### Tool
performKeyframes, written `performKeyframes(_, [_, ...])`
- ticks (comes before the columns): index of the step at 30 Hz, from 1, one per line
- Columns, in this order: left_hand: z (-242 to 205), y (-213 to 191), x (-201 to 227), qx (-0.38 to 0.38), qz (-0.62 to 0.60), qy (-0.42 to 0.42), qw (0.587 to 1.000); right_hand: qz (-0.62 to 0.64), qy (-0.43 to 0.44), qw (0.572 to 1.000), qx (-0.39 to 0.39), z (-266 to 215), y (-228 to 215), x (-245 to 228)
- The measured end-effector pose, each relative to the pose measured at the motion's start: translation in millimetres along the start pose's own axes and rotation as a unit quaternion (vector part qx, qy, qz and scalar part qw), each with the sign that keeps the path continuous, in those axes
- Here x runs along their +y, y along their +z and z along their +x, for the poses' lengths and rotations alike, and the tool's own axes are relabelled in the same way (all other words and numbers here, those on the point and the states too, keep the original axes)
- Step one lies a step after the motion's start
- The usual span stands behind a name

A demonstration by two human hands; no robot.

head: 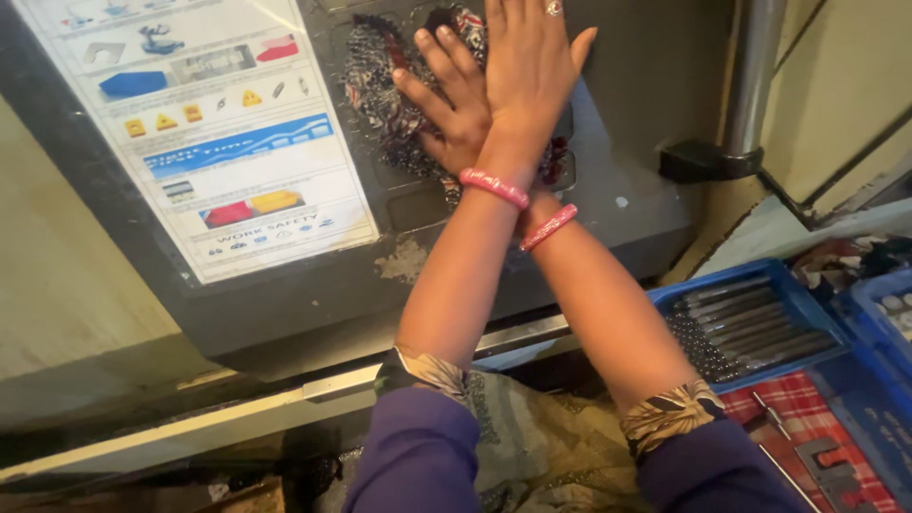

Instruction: The person cleans a metal machine surface with a cloth, then handles several small metal rods and U-shaped brackets. They wipe the machine, open a door to access the interior, and arrange the parts on a plaid cloth.

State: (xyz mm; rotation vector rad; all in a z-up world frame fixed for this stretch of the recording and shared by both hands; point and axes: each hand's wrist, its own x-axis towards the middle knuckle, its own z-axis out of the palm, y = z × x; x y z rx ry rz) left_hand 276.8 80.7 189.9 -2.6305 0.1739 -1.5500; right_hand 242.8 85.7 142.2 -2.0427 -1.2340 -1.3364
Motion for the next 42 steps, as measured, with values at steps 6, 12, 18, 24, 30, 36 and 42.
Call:
performKeyframes(6, [-7.8, -21.2, -3.3, -0.007, -0.027, 0.010, 1.000, 0.004, -0.014, 1.000, 0.007, 0.7, 1.3, 0.0])
performKeyframes(12, [-57.4, -36.0, -2.4, 0.015, 0.128, -0.328, 0.936, 0.008, -0.006, 1.000, -0.012, 0.7, -3.9, -4.6])
performKeyframes(18, [-68.5, -10.9, -9.7, 0.049, 0.241, -0.313, 0.917, 0.002, 0.013, 0.999, -0.047, 0.5, -10.4, -9.4])
performKeyframes(24, [-70.2, -6.5, -9.7, 0.056, 0.229, -0.309, 0.921, -0.037, -0.011, 0.998, -0.042, 0.0, -12.3, -7.6])
performKeyframes(30, [-68.4, -6.8, -8.2, 0.046, 0.234, -0.320, 0.917, -0.055, -0.006, 0.997, -0.054, -0.3, -11.5, -8.1])
performKeyframes(36, [-69.7, -8.7, -8.2, 0.048, 0.206, -0.322, 0.923, -0.060, -0.001, 0.997, -0.054, -1.0, -12.4, -10.4])
performKeyframes(42, [-70.1, -10.8, -5.1, 0.039, 0.196, -0.328, 0.923, -0.076, -0.002, 0.995, -0.057, -0.9, -13.7, -10.7])
